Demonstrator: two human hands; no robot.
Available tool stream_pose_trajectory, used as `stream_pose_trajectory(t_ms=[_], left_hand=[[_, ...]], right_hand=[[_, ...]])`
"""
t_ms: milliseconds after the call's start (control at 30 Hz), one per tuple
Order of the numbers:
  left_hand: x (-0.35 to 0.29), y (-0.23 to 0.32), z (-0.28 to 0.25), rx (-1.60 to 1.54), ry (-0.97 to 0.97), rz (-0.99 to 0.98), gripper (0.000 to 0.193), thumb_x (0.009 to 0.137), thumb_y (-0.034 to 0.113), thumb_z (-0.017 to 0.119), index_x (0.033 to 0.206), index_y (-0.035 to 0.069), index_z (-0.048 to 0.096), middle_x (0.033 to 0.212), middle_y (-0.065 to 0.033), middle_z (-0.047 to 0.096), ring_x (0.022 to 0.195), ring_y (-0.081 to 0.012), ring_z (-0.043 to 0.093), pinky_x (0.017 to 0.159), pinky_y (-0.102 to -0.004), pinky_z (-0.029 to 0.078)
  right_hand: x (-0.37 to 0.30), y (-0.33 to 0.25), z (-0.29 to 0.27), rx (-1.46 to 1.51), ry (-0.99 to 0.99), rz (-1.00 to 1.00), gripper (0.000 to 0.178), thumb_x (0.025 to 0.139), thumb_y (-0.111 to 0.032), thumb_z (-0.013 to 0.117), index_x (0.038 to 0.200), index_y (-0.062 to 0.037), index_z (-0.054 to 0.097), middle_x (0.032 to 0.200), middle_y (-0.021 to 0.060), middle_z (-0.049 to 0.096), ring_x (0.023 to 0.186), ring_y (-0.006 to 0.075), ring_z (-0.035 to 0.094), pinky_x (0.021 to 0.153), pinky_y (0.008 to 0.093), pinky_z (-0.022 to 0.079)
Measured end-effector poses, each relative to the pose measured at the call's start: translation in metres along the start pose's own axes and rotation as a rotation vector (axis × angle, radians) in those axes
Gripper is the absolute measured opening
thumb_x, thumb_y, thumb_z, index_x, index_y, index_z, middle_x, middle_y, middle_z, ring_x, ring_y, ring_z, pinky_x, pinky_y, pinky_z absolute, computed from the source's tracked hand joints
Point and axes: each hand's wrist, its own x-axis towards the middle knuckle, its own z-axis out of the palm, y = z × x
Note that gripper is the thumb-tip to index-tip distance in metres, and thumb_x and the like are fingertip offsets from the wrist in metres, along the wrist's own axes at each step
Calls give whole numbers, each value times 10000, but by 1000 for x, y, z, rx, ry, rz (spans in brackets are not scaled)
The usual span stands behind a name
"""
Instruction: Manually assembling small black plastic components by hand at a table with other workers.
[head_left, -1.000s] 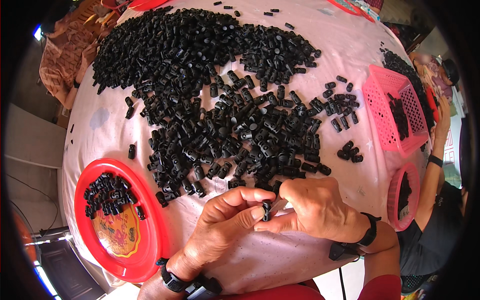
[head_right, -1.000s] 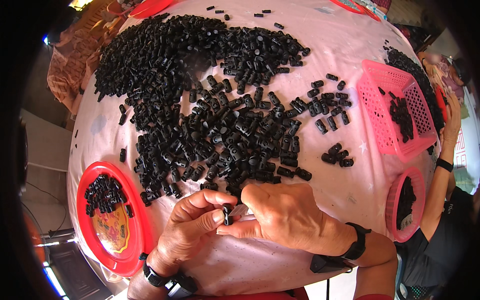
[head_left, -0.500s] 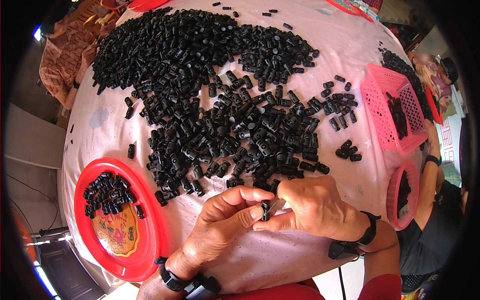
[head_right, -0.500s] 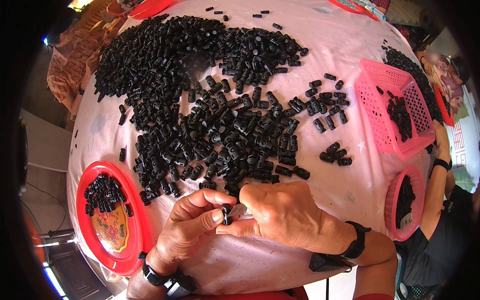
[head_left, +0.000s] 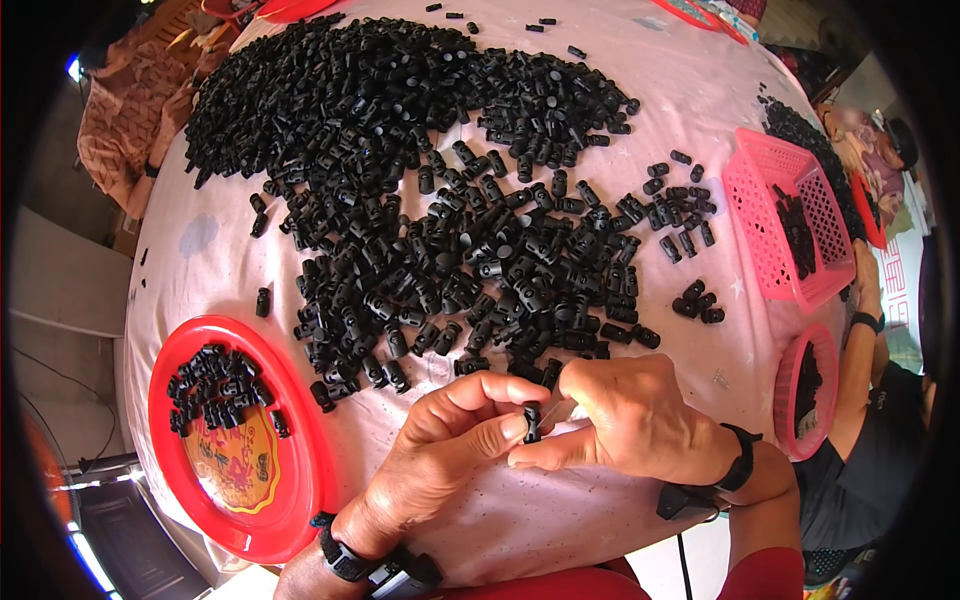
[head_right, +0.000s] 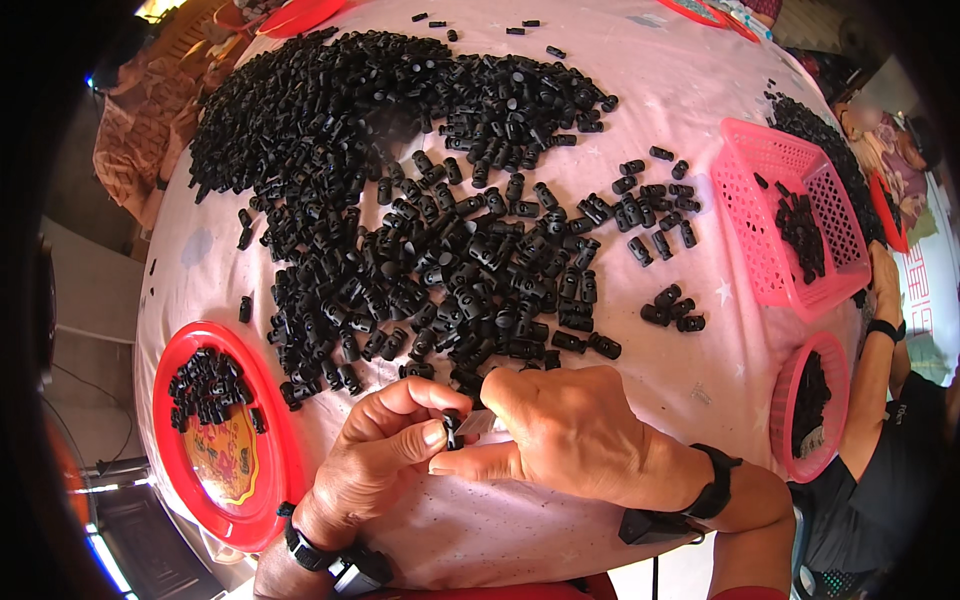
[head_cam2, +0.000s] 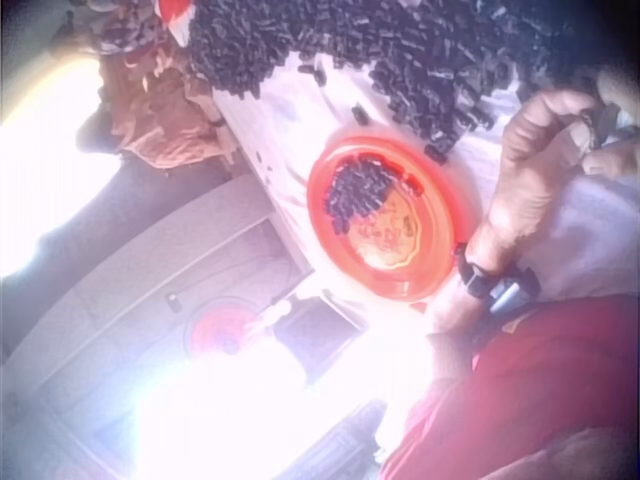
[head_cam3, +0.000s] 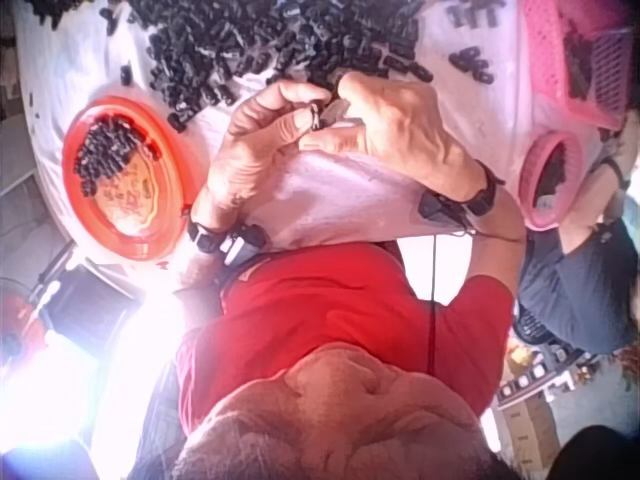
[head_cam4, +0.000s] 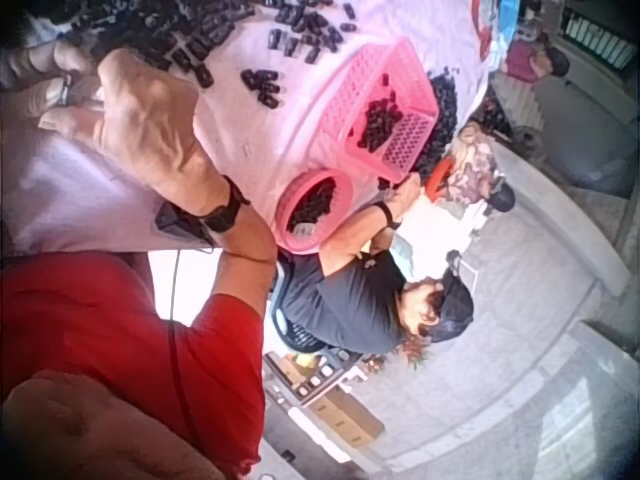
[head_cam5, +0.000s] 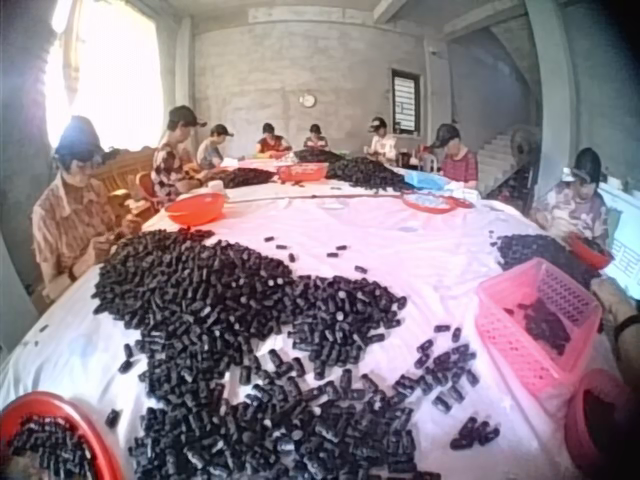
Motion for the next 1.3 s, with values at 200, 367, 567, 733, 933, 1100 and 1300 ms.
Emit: stream_pose_trajectory(t_ms=[200,367,567,733,933,1100,1300], left_hand=[[1,-1,-2,0,-27,16,237,963,60,565,1194,10,589,1104,-48,640,994,-95,578,897,-254,459],[2,0,2,10,-9,-1,246,967,60,558,1207,11,582,1097,-55,648,990,-106,590,889,-268,475],[-1,-2,-4,-95,17,-30,262,959,75,577,1214,19,577,1017,-41,645,889,-93,577,829,-242,477],[3,-3,-4,-172,-18,-20,266,940,67,606,1198,40,549,998,-15,608,835,-86,537,793,-228,458],[-1,2,-5,-160,-26,-39,241,947,88,603,1177,43,545,1004,-23,608,845,-90,543,797,-236,461],[1,-2,-5,-275,-30,-16,250,963,108,582,1199,36,542,1016,-39,625,855,-97,551,821,-249,457],[0,-1,-2,-46,-32,125,260,983,117,549,1231,40,550,1009,-41,629,881,-92,548,833,-249,449]], right_hand=[[1,0,0,-47,3,-13,543,745,-544,748,652,-91,463,531,40,510,436,185,553,403,308,421],[0,2,-1,-74,-18,-41,538,788,-551,703,671,-96,440,538,29,481,449,179,547,407,309,412],[0,0,0,121,-6,-54,454,808,-465,733,763,-73,507,587,38,557,482,163,587,418,293,438],[2,1,-10,538,-101,45,446,828,-115,716,1225,-3,545,952,112,715,810,185,724,623,266,593],[6,-1,-13,665,-236,84,443,820,-3,663,1246,9,541,1046,129,695,892,182,717,701,265,593],[-1,0,-10,558,-118,217,279,832,-8,659,1091,16,559,872,81,705,799,148,726,657,240,570],[-2,-4,-4,625,-41,209,292,823,-65,724,1052,9,560,830,74,697,690,136,711,613,237,568]])
